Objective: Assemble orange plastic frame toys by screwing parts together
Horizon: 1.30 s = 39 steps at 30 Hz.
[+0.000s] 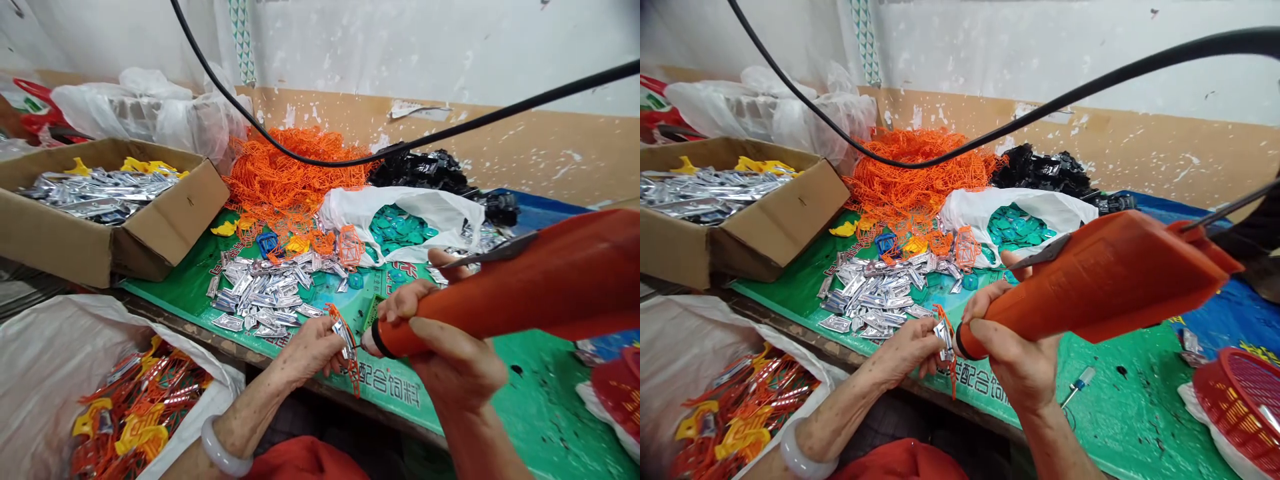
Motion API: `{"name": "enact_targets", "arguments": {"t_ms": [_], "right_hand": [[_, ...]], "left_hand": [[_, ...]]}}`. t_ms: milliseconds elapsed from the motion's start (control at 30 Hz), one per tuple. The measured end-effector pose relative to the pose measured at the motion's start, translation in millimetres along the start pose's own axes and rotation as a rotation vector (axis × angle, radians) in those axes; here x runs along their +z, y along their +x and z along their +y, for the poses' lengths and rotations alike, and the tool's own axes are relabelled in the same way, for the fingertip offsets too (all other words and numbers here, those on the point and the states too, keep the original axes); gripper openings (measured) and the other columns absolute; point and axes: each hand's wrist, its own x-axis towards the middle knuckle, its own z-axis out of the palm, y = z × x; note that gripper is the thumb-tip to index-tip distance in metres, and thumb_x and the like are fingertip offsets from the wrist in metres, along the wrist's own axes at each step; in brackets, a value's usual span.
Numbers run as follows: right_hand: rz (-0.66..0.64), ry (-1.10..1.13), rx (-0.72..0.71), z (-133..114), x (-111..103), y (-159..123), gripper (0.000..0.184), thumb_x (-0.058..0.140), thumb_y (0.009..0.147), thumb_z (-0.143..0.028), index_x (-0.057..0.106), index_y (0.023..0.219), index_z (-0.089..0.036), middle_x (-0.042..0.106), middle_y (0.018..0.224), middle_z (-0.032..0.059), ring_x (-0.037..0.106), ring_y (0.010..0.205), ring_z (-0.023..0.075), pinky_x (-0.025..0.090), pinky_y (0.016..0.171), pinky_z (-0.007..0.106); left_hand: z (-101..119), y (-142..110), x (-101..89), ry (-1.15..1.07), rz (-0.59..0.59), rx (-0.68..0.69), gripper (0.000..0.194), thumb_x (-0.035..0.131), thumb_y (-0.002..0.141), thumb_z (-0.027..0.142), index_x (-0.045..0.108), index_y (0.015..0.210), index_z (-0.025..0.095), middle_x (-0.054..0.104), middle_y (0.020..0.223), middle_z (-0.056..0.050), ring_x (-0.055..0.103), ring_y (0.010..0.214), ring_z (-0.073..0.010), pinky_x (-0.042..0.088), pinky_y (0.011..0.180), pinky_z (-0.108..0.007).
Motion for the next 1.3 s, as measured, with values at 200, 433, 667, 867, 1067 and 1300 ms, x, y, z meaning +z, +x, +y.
{"name": "enact_targets", "arguments": {"t_ms": [200,433,667,867,1067,1300], "right_hand": [[-0.003,-0.04,0.034,5.4,0.3,-1.0,0.056,0.067,0.064,-0.015,0.055,0.115,-0.032,0.059,0.064,-0.0037,0.055,0.059,0.0144,0.049,0.064,0.034],[-0.015,-0.071,0.036,7.3,0.1,-2.0,0.056,0.068,0.065,-0.016,0.052,0.116,-0.03,0.059,0.064,-0.0041,0.056,0.058,0.015,0.049,0.063,0.035],[-0.026,-0.072,0.068,9.0,-0.3,-4.1,0.063,0.072,0.065,-0.018,0.05,0.122,-0.031,0.06,0.066,-0.0053,0.055,0.059,0.014,0.049,0.061,0.032],[-0.026,-0.119,0.068,9.1,0.5,-3.9,0.062,0.072,0.065,-0.02,0.05,0.122,-0.028,0.06,0.066,-0.0049,0.055,0.058,0.0141,0.049,0.062,0.034],[-0.078,-0.154,0.046,11.3,0.2,-5.4,0.048,0.07,0.066,-0.017,0.055,0.111,-0.025,0.059,0.066,-0.0053,0.055,0.058,0.0132,0.049,0.063,0.033],[-0.136,-0.273,0.04,15.0,-2.8,-7.7,0.02,0.069,0.066,-0.016,0.058,0.081,-0.023,0.058,0.066,-0.0039,0.056,0.062,0.0148,0.051,0.066,0.034]], "left_hand": [[3.4,-0.2,1.0,0.003,0.014,-0.011,0.016,0.052,0.062,0.028,0.056,0.071,0.016,0.063,0.055,-0.001,0.051,0.041,-0.0087,0.033,0.035,-0.015],[4.0,-0.2,1.8,-0.005,0.023,-0.016,0.017,0.052,0.062,0.03,0.057,0.071,0.016,0.062,0.055,0.0,0.051,0.041,-0.0087,0.032,0.036,-0.016],[0.9,0.4,1.9,-0.009,0.032,-0.013,0.017,0.051,0.063,0.028,0.058,0.073,0.016,0.063,0.055,-0.001,0.051,0.041,-0.0092,0.031,0.037,-0.017],[0.0,-0.1,2.2,-0.013,0.047,-0.007,0.013,0.052,0.063,0.027,0.056,0.069,0.017,0.061,0.053,0.001,0.049,0.04,-0.0089,0.03,0.036,-0.017],[-2.0,-1.0,6.2,-0.04,0.096,0.004,0.009,0.051,0.063,0.026,0.054,0.065,0.017,0.055,0.046,0.004,0.046,0.037,-0.008,0.027,0.035,-0.017],[-3.7,-3.1,10.2,-0.088,0.129,0.001,0.006,0.052,0.062,0.024,0.053,0.062,0.018,0.056,0.046,0.003,0.043,0.036,-0.0075,0.025,0.036,-0.018]]}}
